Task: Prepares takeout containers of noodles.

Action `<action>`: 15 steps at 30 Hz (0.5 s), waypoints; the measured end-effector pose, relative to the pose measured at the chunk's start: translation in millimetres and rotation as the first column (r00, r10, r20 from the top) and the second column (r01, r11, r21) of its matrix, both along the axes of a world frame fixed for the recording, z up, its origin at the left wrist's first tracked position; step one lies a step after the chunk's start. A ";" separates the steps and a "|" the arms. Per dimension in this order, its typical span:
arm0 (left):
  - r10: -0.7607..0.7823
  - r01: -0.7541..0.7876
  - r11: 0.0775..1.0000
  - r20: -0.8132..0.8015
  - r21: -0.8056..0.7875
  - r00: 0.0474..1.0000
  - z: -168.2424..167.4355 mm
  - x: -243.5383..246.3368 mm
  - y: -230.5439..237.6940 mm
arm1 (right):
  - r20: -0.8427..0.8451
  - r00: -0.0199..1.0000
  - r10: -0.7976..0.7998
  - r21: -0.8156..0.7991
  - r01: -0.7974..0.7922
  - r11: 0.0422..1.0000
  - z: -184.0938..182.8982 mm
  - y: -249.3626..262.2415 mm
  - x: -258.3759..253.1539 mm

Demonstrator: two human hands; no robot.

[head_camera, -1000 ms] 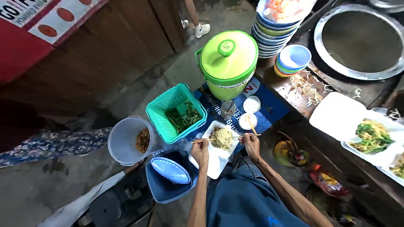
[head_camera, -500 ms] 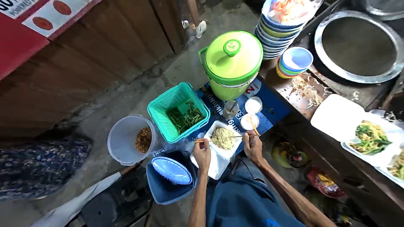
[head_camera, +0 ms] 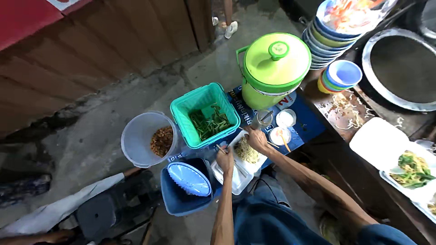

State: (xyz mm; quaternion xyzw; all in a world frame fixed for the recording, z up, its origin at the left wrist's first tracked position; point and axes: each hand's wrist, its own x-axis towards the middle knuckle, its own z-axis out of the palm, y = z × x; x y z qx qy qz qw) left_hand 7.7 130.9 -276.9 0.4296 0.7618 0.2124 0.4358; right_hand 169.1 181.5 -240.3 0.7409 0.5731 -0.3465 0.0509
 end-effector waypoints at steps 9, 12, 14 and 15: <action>-0.133 0.127 0.991 -0.154 -0.046 0.979 10.3 8.4 5.9 | 0.059 0.998 0.006 0.102 -0.012 0.995 -15.0 6.6 -4.2; -0.211 0.186 0.972 -0.191 -0.144 0.958 14.1 10.6 9.8 | 0.072 0.997 0.016 0.078 -0.021 0.997 -17.1 6.6 -4.6; -0.266 0.226 0.956 -0.221 -0.189 0.938 14.6 12.3 12.5 | 0.071 0.997 0.012 0.079 -0.018 0.997 -18.4 6.8 -4.4; -0.279 0.235 0.951 -0.231 -0.199 0.932 14.4 13.2 13.7 | 0.070 0.998 0.006 0.082 -0.012 0.997 -18.4 7.2 -4.4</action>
